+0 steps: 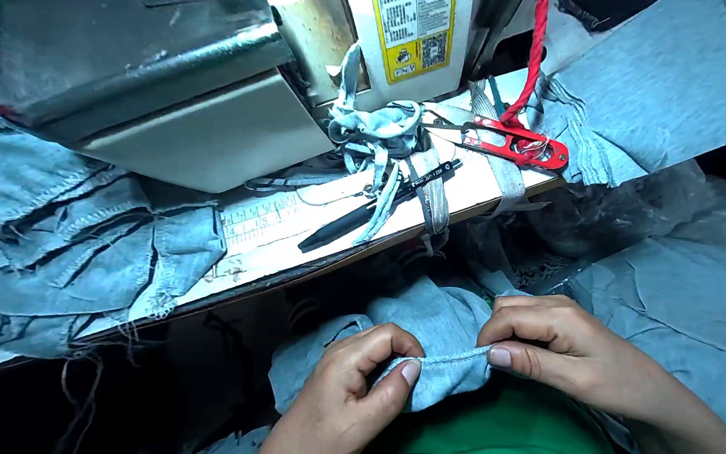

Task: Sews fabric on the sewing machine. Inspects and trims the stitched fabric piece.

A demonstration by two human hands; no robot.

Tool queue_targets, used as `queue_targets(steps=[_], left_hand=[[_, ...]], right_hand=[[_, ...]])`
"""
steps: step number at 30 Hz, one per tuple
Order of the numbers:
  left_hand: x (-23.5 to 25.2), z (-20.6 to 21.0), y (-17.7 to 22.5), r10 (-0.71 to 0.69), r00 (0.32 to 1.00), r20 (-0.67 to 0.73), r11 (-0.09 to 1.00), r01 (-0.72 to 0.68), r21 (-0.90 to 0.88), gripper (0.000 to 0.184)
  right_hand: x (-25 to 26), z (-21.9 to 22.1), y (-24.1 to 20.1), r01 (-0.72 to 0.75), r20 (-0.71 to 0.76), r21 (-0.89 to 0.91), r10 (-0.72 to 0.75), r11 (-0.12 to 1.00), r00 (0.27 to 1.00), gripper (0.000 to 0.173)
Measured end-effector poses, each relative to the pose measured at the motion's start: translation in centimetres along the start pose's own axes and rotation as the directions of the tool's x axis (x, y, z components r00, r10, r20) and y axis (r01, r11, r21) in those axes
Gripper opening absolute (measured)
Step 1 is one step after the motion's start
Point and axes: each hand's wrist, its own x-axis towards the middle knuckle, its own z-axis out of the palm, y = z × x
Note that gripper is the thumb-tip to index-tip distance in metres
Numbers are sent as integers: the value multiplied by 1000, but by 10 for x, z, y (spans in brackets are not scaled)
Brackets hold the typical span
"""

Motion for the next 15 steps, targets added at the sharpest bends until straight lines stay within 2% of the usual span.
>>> queue_targets(steps=[4, 7, 11, 13, 15], left_hand=[[2, 4, -1, 27, 999, 35, 999, -26, -29, 29], [4, 9, -2, 67, 997, -31, 998, -67, 1, 25], [3, 10, 2, 30, 994, -107, 999, -28, 22, 21], [3, 9, 8, -12, 994, -105, 1000, 13, 4, 21], [4, 7, 12, -39, 995, -94, 999, 37, -29, 20]], right_hand=[[3, 3, 0, -5, -42, -34, 3, 999, 999, 26], [4, 6, -1, -5, -71, -113, -3, 994, 997, 24], [8, 0, -5, 28, -95, -326, -62, 945, 994, 23], [14, -16, -12, 34, -222, -432, -143, 901, 965, 21], [20, -40, -26, 6, -380, -525, -241, 851, 893, 19]])
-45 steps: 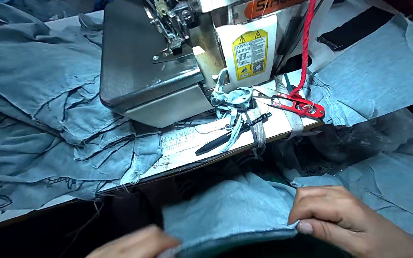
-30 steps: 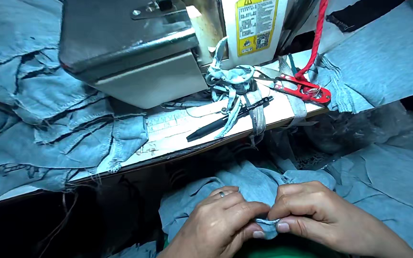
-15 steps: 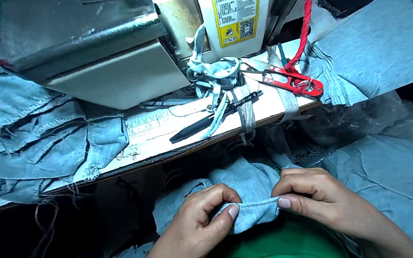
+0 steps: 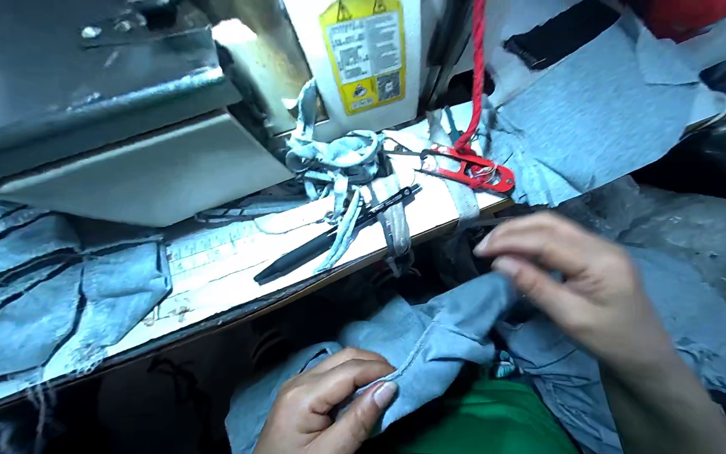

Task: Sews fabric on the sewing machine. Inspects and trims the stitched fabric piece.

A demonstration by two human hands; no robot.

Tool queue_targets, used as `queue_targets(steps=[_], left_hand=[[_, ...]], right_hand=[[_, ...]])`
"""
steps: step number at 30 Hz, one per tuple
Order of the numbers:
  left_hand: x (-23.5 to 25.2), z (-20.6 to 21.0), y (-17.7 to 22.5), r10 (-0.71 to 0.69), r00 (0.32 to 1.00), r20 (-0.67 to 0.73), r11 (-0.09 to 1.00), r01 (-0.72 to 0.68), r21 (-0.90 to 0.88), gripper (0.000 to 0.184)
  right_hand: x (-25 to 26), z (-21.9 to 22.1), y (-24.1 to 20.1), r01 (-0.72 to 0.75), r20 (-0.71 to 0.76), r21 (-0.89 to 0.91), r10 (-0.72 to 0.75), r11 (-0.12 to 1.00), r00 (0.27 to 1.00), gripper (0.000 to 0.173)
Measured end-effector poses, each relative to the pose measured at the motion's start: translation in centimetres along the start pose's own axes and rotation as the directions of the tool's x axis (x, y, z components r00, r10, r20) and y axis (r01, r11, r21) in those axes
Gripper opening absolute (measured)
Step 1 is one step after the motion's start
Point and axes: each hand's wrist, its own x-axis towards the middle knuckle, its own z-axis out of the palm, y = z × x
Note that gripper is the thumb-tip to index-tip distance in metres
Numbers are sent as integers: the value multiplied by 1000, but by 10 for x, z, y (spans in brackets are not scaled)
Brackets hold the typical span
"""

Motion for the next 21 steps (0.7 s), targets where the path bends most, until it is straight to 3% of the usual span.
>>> queue_targets(steps=[3, 5, 10, 17, 21], left_hand=[[-1, 1, 3, -60, 998, -18, 994, 58, -96, 15], [-2, 3, 5, -102, 994, -44, 988, 96, -124, 15], [-3, 6, 3, -95, 991, -89, 994, 90, -55, 17], [-2, 10, -6, -76, 983, -169, 996, 68, -55, 19], [-3, 11, -8, -114, 970, -217, 980, 74, -184, 19]], right_hand=[[25, -29, 5, 5, -233, -274, -71, 962, 970, 21], [38, -37, 13, -22, -273, -433, -108, 901, 956, 24], [53, -28, 20, 9, -173, -477, -104, 879, 979, 25], [74, 22, 8, 282, 16, -445, -308, 850, 951, 23], [88, 41, 17, 196, 149, -597, -132, 778, 980, 34]])
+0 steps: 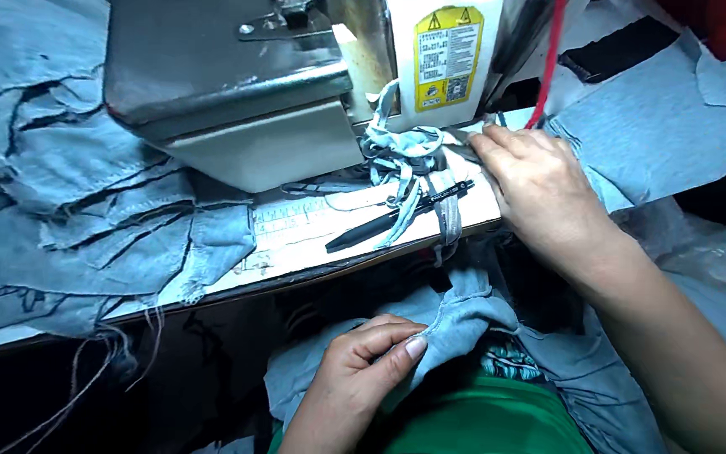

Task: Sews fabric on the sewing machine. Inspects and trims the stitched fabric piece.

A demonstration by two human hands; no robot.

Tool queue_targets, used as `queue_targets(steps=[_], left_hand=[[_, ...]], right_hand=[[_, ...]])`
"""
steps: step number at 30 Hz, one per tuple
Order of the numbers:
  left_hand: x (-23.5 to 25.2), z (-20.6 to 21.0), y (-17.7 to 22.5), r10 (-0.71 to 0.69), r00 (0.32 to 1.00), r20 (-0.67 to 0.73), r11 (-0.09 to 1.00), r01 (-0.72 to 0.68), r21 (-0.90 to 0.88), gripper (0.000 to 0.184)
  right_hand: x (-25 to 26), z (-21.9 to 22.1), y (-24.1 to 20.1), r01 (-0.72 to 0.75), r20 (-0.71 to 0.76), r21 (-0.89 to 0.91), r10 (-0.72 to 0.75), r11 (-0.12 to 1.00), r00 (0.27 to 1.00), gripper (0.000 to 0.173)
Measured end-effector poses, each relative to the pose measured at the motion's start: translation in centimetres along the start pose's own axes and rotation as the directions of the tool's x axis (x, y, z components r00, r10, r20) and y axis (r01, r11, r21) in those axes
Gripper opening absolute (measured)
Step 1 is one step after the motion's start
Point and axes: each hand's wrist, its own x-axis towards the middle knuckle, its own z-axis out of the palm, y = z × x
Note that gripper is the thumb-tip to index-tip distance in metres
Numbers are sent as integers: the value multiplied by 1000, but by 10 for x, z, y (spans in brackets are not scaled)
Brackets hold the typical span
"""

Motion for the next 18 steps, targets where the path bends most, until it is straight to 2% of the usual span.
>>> queue_targets(steps=[3, 7, 10, 13, 16, 18], left_hand=[[-1, -1, 1, -37, 999, -13, 991, 35, -131, 19], [-1, -7, 1, -48, 998, -47, 980, 38, -197, 20], [-2, -10, 1, -39, 997, -66, 975, 23, -223, 21], [-2, -10, 2, -3, 997, -79, 976, -15, -219, 22], [-2, -7, 4, 27, 996, -85, 973, -46, -226, 22], [-2, -5, 5, 40, 995, -91, 973, -59, -222, 23]], right_hand=[[5, -5, 3, -49, 41, 30, 48, 998, 998, 39], [-9, -37, 0, -94, 37, 144, 90, 985, 995, 48], [-39, -61, -8, 34, 40, 238, -45, 971, 998, 49], [-64, -71, -27, 162, 69, 409, -208, 898, 976, 25], [-72, -56, -41, 307, -23, 377, -323, 874, 946, 21], [-70, -49, -46, 330, -17, 384, -351, 863, 936, 23]])
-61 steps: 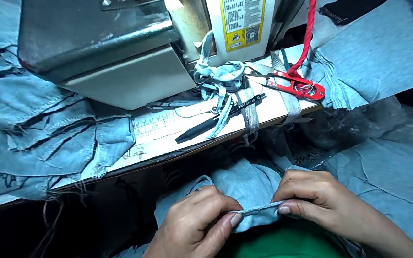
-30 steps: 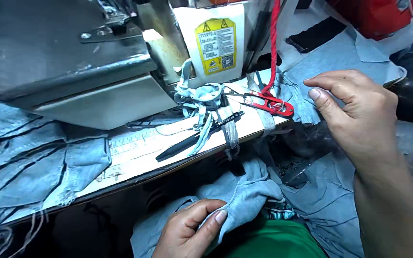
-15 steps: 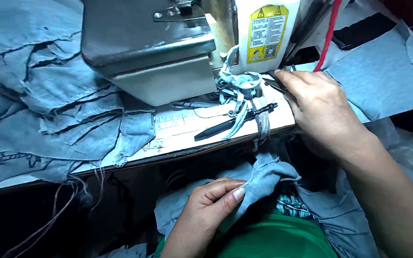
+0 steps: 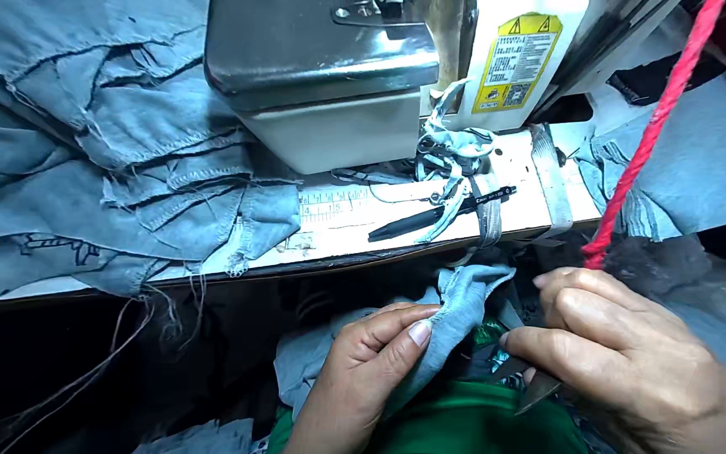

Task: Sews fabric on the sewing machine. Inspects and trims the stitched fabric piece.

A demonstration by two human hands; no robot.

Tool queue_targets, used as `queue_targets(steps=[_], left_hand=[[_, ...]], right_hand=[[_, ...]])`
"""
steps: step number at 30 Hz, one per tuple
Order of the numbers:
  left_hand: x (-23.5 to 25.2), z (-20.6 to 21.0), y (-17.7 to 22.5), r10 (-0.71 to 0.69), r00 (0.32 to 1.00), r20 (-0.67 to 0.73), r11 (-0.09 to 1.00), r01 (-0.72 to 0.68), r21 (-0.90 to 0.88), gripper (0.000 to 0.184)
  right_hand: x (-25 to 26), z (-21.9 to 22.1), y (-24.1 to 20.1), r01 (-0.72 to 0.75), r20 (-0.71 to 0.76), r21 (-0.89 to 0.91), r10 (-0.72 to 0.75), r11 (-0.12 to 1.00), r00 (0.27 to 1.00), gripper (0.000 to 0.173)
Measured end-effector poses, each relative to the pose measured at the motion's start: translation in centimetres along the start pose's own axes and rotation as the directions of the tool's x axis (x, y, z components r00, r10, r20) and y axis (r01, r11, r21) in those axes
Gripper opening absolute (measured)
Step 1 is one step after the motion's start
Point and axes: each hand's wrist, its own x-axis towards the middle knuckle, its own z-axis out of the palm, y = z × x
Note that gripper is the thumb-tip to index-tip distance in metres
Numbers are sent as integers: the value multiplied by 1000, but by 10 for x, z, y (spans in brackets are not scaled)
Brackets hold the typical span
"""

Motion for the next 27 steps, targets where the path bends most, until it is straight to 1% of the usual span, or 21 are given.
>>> queue_targets(steps=[1, 3, 5, 8, 18, 27], left_hand=[[-1, 0, 0, 3, 1000, -1, 1000, -3, -1, 23], [-2, 0, 1, 10, 1000, -2, 1000, -10, 3, 23], [-2, 1, 1, 15, 1000, -12, 1000, -15, -11, 23], [-2, 3, 1, 12, 1000, -29, 1000, -13, -29, 24], [-3, 5, 1, -11, 999, -35, 999, 9, -50, 24], [-2, 6, 0, -12, 999, -39, 998, 10, -62, 24]], right_hand=[[3, 1, 0, -15, 23, 23, 14, 1000, 1000, 23], [8, -1, -1, -48, 72, 12, 47, 999, 996, 24], [13, 0, 1, -30, 66, -18, 31, 999, 997, 28], [17, 2, 1, -25, 70, -69, 30, 997, 997, 25], [25, 9, 0, -62, 112, -14, 63, 998, 992, 21], [25, 9, 1, -79, 130, -35, 83, 996, 988, 21]])
